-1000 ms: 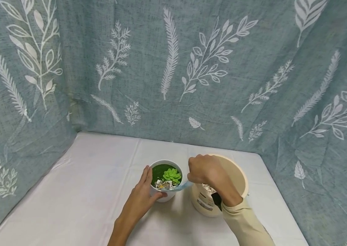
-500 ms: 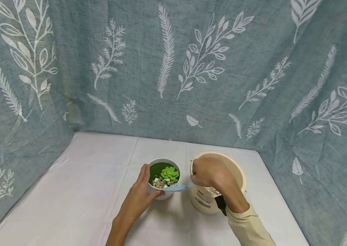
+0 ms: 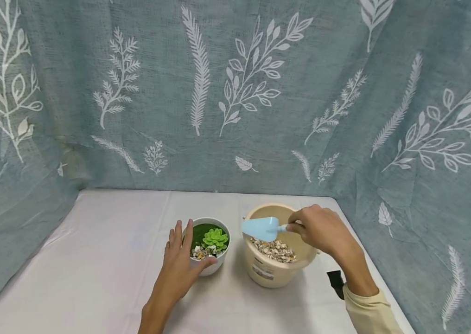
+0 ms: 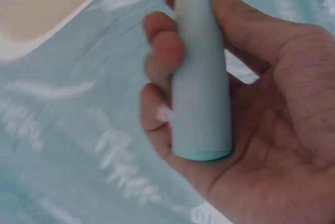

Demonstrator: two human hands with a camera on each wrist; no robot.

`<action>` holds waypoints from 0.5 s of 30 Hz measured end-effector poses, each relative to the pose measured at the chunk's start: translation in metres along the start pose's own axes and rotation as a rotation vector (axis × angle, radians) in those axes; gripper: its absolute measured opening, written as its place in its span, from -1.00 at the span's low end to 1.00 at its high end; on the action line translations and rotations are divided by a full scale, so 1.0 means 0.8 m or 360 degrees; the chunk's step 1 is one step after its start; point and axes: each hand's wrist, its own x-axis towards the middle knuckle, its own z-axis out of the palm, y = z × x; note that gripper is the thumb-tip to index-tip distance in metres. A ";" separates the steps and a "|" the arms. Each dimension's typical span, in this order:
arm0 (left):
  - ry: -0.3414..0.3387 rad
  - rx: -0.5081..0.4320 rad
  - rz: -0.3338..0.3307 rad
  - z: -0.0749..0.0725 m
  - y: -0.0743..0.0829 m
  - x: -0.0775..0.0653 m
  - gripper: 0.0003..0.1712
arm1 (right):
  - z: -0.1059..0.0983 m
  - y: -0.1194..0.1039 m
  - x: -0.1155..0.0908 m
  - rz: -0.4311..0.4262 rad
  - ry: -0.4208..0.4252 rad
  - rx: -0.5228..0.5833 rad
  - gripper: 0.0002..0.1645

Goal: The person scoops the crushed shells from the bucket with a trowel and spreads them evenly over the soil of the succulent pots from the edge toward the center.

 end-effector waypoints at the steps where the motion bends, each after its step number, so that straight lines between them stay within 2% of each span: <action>1: 0.0037 -0.0012 0.0027 0.003 0.008 0.001 0.22 | 0.002 0.010 -0.002 0.0008 0.0046 -0.0039 -0.91; 4: 0.0129 -0.0072 0.0167 0.017 0.038 0.006 0.10 | 0.014 0.036 -0.004 -0.0004 0.0195 -0.0230 -0.93; 6: 0.0134 -0.0082 0.0265 0.029 0.058 0.009 0.04 | 0.028 0.046 -0.001 -0.0029 0.0283 -0.0403 -0.87; 8: 0.0077 -0.0090 0.0327 0.043 0.076 0.011 0.00 | 0.044 0.050 0.005 -0.0072 0.0352 -0.0587 -0.84; 12: -0.0099 -0.0035 0.0363 0.072 0.098 0.008 0.04 | 0.077 0.049 0.018 -0.0197 0.0484 -0.0895 -0.80; 15: -0.0082 0.0019 0.0406 0.091 0.107 0.005 0.15 | 0.095 0.047 0.026 -0.0266 0.0577 -0.1060 -0.70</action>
